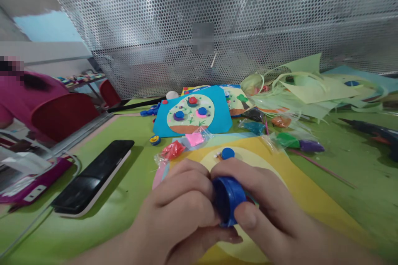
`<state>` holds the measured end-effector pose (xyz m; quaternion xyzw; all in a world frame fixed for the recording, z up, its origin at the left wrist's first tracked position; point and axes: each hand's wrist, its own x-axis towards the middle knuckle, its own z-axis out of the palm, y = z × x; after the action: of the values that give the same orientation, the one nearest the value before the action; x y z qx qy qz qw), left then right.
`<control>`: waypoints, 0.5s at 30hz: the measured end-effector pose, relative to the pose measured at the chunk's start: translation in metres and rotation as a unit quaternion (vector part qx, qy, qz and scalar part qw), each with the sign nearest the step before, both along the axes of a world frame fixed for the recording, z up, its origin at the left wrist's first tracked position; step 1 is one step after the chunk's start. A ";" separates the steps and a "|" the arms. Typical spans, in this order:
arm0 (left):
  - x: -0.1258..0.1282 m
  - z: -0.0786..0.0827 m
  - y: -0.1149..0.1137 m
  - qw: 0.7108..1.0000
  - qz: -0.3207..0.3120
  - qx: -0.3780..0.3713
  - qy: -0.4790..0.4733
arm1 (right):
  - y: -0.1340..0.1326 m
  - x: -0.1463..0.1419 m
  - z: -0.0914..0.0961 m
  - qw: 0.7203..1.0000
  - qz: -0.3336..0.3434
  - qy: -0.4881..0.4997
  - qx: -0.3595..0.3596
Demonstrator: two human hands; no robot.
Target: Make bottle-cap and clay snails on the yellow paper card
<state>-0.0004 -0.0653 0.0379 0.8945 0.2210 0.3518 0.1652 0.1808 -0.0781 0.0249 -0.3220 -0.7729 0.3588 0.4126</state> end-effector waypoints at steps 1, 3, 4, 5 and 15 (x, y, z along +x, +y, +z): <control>0.001 -0.002 0.000 1.000 0.005 0.023 0.003 | 0.001 0.000 -0.002 1.000 -0.004 -0.011 0.015; 0.005 -0.005 0.000 0.996 0.014 0.084 0.000 | 0.003 -0.001 -0.005 0.998 -0.024 -0.032 0.042; 0.007 -0.006 0.000 0.994 0.013 0.111 -0.002 | 0.004 -0.001 -0.007 0.997 -0.031 -0.038 0.052; 0.009 -0.007 0.000 0.992 0.008 0.128 -0.002 | 0.005 -0.001 -0.008 0.997 -0.033 -0.039 0.063; 0.014 -0.010 0.000 0.990 0.027 0.121 0.072 | 0.012 0.002 -0.011 0.967 -0.056 -0.110 0.222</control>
<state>0.0133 -0.0653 0.0277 0.9247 0.2124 0.3147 0.0295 0.1825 -0.0664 0.0140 -0.3029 -0.8544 0.1172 0.4055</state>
